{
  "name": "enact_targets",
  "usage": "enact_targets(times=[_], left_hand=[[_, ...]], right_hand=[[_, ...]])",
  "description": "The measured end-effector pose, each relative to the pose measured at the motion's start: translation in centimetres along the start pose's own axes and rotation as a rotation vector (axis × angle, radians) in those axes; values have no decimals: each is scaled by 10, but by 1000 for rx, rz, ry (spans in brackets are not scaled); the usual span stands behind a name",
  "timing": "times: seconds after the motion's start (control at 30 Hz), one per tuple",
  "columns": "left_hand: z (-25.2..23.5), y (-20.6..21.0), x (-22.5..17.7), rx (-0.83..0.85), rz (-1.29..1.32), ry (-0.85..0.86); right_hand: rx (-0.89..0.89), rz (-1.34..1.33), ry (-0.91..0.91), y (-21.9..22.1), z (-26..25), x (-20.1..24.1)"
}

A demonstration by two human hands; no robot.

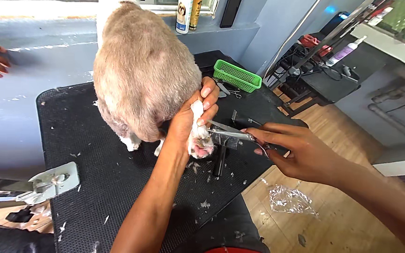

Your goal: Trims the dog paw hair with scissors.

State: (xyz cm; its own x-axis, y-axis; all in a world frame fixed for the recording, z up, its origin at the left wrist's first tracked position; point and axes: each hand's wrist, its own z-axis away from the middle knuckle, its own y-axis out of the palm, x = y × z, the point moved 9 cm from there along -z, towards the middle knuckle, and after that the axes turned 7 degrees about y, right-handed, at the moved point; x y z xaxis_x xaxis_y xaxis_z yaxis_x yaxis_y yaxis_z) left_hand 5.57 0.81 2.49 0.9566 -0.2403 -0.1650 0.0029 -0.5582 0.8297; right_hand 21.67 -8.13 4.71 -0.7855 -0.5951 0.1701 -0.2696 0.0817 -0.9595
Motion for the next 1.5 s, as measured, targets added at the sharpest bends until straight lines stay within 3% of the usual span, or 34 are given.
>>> enact_targets(times=[0.7,0.93,1.1,1.5], left_hand=[[-1,7,-7,10,147,24],[-3,6,-13,21,-33,15],[1,-1,-10,-20,186,-4],[2,18,-26,26,310,-2]], right_hand=[[17,-4,-39,11,-1,1],[-21,-30,-11,3,-3,1],[-66,-59,-8,-1,-4,3],[-142,-67,102,6,14,-16]])
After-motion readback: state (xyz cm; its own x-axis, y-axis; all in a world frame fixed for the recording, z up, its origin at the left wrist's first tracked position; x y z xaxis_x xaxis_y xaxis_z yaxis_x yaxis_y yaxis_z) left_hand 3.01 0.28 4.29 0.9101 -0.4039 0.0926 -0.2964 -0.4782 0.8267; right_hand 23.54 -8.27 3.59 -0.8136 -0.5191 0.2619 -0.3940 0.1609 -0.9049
